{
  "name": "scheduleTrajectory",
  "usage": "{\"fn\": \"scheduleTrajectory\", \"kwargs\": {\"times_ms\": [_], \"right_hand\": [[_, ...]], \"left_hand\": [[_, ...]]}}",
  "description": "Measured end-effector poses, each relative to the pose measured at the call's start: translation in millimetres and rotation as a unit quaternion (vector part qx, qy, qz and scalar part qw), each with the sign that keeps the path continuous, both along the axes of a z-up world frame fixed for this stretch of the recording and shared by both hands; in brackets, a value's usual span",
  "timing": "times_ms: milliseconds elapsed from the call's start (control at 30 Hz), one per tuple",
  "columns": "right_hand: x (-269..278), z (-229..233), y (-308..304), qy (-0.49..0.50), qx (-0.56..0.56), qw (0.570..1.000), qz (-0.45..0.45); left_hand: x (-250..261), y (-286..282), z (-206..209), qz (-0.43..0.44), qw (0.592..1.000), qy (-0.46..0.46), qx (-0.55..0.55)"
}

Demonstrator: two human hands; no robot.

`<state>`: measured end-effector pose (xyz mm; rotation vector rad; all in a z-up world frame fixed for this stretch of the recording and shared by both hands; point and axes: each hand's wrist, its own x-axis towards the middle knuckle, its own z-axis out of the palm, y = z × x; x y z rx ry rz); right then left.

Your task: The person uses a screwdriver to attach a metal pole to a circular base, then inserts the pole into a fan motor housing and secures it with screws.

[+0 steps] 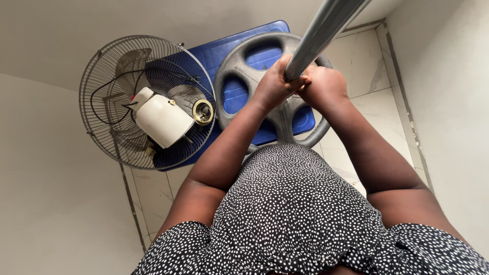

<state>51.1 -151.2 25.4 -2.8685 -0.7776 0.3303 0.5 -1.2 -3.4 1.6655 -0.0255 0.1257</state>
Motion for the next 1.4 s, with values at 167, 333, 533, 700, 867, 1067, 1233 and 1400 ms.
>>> {"fn": "scheduleTrajectory", "kwargs": {"times_ms": [167,333,533,700,867,1067,1233,1400], "right_hand": [[-6,15,-8,0.053,0.065,0.996,0.04],[-3,23,-13,0.107,0.161,0.973,0.129],[0,7,-11,0.096,0.171,0.976,0.097],[-12,-14,-12,0.056,0.204,0.977,0.035],[-17,-32,-12,0.028,0.218,0.976,0.007],[-23,-47,-11,-0.031,0.257,0.966,0.007],[-27,-45,-9,-0.01,0.238,0.971,-0.025],[-31,-41,-6,0.001,0.265,0.963,-0.044]], "left_hand": [[0,0,-5,0.003,1.0,0.009,0.009],[3,3,-7,-0.008,1.0,-0.025,0.018],[0,0,-3,-0.005,1.0,0.012,-0.001],[-2,-2,-2,0.015,0.999,-0.021,0.021],[-2,-4,-5,0.027,0.998,-0.015,0.049],[-2,-7,-9,0.035,0.999,0.002,0.015],[-3,-8,-8,0.032,0.999,0.004,-0.009],[-4,-9,-6,0.026,1.0,-0.006,-0.015]]}}
